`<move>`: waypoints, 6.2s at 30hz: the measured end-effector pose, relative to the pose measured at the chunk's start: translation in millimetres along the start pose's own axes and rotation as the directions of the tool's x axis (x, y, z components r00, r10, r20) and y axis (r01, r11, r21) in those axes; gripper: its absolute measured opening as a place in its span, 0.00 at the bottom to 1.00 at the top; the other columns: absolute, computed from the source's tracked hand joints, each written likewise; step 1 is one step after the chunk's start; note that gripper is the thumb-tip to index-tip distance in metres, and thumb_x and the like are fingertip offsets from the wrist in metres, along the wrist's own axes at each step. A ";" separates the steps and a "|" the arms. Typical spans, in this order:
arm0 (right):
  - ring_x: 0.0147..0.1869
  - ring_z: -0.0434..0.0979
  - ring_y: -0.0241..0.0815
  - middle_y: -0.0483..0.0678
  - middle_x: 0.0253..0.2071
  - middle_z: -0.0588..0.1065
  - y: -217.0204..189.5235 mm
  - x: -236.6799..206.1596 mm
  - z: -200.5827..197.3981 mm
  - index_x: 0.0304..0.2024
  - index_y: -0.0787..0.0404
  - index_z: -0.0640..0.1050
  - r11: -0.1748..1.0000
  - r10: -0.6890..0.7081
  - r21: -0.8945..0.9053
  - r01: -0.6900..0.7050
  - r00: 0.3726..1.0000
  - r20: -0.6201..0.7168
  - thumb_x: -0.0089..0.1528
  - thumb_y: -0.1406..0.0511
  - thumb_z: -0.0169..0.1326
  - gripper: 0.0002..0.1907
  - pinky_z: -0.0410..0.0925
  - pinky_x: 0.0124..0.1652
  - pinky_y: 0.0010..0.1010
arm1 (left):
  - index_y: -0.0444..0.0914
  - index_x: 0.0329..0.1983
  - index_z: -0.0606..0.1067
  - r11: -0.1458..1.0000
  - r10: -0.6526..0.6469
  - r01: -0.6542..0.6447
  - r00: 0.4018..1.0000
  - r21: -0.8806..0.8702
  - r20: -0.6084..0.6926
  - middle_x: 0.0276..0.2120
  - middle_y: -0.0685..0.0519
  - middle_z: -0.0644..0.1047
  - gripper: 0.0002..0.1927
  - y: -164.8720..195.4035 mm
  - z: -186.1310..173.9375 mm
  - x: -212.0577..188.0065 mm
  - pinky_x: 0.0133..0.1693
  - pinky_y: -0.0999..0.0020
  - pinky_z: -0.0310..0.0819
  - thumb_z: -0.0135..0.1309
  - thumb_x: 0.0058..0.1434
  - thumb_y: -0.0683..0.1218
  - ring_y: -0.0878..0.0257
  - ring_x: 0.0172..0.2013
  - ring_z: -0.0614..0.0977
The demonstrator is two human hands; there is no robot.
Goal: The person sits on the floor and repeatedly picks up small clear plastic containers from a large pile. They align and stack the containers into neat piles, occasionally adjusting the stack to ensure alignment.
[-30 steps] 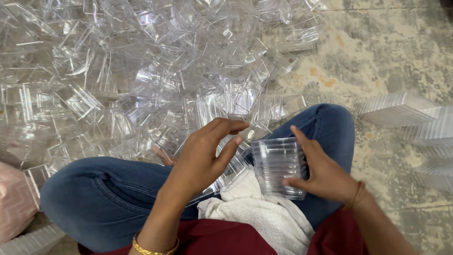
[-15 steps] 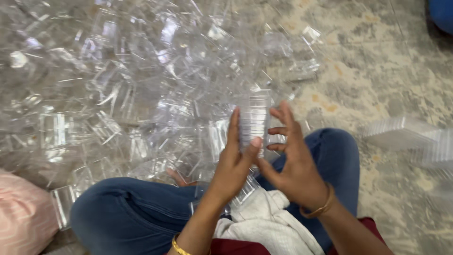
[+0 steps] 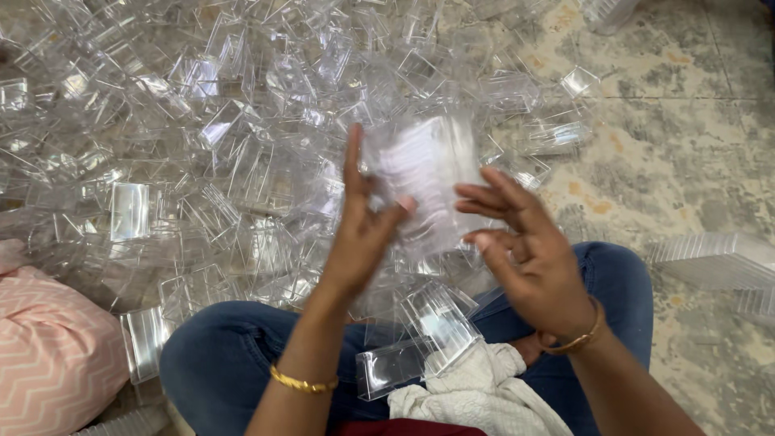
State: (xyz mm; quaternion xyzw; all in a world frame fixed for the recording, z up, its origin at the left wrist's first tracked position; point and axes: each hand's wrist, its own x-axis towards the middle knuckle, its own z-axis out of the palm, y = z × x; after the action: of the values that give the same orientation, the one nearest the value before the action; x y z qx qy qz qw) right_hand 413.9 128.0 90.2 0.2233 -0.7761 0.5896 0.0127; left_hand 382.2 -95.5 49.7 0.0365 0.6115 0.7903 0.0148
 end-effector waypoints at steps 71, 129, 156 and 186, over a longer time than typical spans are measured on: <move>0.34 0.82 0.57 0.57 0.35 0.81 71.5 -226.7 -181.5 0.51 0.64 0.82 0.024 0.448 -0.536 -0.844 0.488 -0.749 0.69 0.53 0.57 0.21 0.75 0.35 0.45 | 0.45 0.70 0.61 0.774 0.216 -0.240 0.970 -0.586 -0.112 0.56 0.43 0.74 0.23 -8.4 -86.7 22.3 0.56 0.53 0.82 0.44 0.80 0.60 0.53 0.55 0.80; 0.72 0.61 0.61 0.62 0.65 0.66 66.5 -91.0 103.4 0.61 0.60 0.72 0.811 0.116 -0.572 0.123 0.924 0.363 0.59 0.49 0.60 0.33 0.53 0.65 0.58 | 0.45 0.79 0.52 0.882 0.366 -0.327 0.929 -0.341 0.057 0.70 0.49 0.63 0.35 13.6 -76.4 8.2 0.67 0.54 0.75 0.46 0.78 0.65 0.54 0.68 0.69; 0.63 0.77 0.54 0.60 0.57 0.76 79.0 -48.0 102.6 0.58 0.57 0.69 0.462 0.884 -0.523 -0.717 0.420 0.205 0.57 0.36 0.48 0.39 0.72 0.60 0.46 | 0.46 0.78 0.51 0.893 0.344 -0.353 0.935 -0.280 -0.086 0.77 0.51 0.57 0.35 -6.1 -89.4 19.6 0.73 0.52 0.64 0.45 0.78 0.66 0.53 0.76 0.61; 0.69 0.67 0.49 0.49 0.61 0.69 138.0 -5.9 78.5 0.57 0.56 0.73 0.608 0.395 -0.789 0.091 0.828 0.399 0.49 0.61 0.68 0.34 0.60 0.61 0.53 | 0.47 0.80 0.51 0.888 0.335 -0.360 0.933 -0.286 -0.134 0.78 0.51 0.57 0.35 -7.0 -97.7 19.8 0.72 0.53 0.65 0.44 0.79 0.66 0.54 0.74 0.63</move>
State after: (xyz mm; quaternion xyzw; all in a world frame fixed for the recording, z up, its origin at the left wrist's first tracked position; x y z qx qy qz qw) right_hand 388.4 86.0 -60.9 0.2805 -0.9404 0.1042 -0.1620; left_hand 355.0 -186.7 19.4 0.1108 0.4653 0.8659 -0.1462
